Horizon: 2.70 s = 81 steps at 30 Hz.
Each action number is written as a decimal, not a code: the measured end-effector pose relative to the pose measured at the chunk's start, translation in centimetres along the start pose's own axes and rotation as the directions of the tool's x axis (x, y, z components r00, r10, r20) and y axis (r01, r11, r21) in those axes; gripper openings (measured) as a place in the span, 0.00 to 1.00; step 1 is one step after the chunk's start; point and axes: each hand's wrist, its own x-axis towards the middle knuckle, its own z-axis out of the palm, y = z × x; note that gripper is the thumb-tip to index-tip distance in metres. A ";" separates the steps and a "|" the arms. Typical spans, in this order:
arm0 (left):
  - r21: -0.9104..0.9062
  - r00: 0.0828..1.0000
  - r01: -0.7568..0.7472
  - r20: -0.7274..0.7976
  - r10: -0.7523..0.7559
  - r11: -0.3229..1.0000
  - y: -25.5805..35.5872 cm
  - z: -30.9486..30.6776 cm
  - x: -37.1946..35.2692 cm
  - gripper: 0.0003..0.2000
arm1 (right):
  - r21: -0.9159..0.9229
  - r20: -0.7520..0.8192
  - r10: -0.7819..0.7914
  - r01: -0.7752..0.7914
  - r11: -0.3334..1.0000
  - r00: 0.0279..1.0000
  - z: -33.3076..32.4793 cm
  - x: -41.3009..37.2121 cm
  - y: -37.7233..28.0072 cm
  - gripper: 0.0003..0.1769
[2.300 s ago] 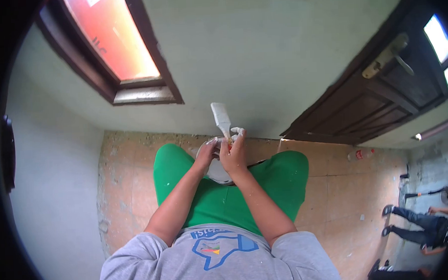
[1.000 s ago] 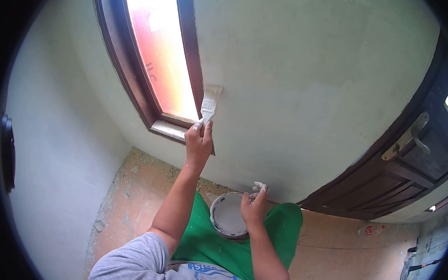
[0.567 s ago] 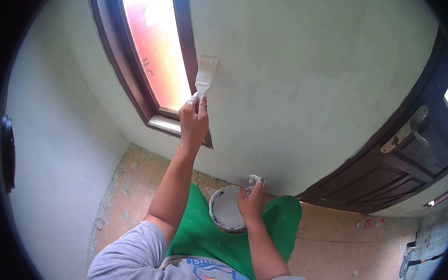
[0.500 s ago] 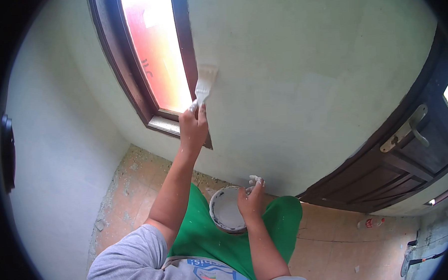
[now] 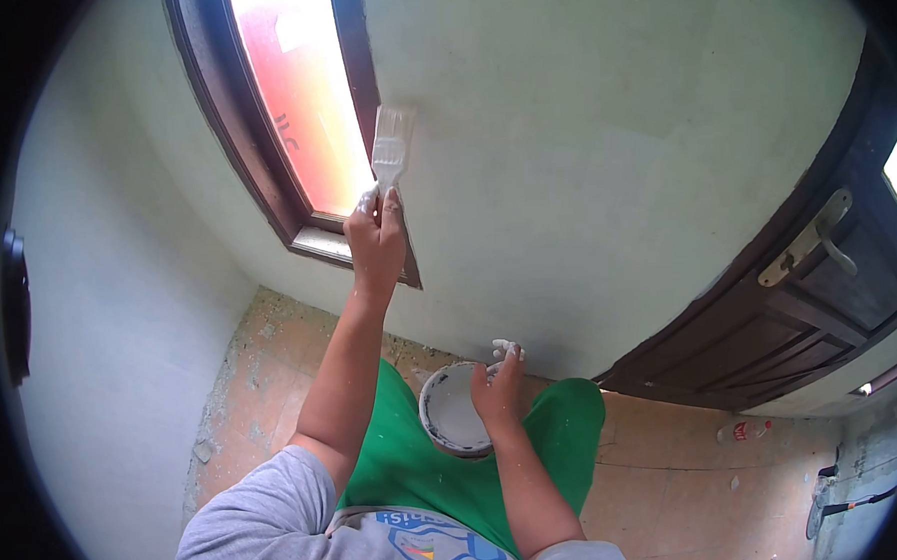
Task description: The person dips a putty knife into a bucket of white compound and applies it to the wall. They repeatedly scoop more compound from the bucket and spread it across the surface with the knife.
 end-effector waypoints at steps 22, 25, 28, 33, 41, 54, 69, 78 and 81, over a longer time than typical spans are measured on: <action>-0.059 0.992 0.107 0.076 -0.103 0.992 2.0 0.8 -3.1 0.12 | -0.005 0.028 0.032 -0.032 0.999 0.999 -0.1 -0.4 0.4 0.26; 0.021 0.991 0.083 0.106 -0.085 0.996 2.2 1.7 -1.0 0.12 | -0.023 0.044 0.039 -0.038 0.999 0.998 -0.6 -0.4 -0.2 0.27; 0.123 0.987 0.069 0.133 -0.085 0.990 1.8 1.8 -1.2 0.13 | -0.019 0.054 0.037 -0.036 0.999 0.998 -0.9 -0.4 0.0 0.27; 0.121 0.946 0.222 0.214 -0.244 0.968 -0.3 0.4 -4.9 0.12 | -0.022 0.020 -0.003 0.003 1.000 1.000 -1.0 -0.5 0.5 0.26; -0.119 0.997 0.077 0.031 -0.074 0.990 -1.3 0.7 -7.4 0.07 | 0.029 0.055 0.013 -0.015 0.999 0.998 -0.9 -0.6 -0.4 0.25; 0.135 0.946 -0.267 -0.153 0.286 0.954 0.8 4.9 -1.8 0.08 | -0.023 0.037 -0.010 0.011 1.000 0.999 -1.3 -0.4 0.6 0.25; 0.031 0.971 -0.192 -0.136 0.195 0.981 1.5 3.2 -4.2 0.07 | 0.009 0.058 -0.009 0.008 1.000 0.998 -0.7 -0.5 1.1 0.24; 0.256 0.979 -0.197 0.099 0.177 0.947 -0.1 3.6 -4.5 0.08 | 0.035 0.061 0.020 -0.022 0.999 0.998 -1.3 -0.3 0.2 0.25; 0.085 0.995 -0.065 0.084 0.058 0.994 -2.8 2.8 -7.0 0.08 | 0.057 0.090 0.089 -0.094 0.994 0.992 -1.5 -0.5 -0.1 0.25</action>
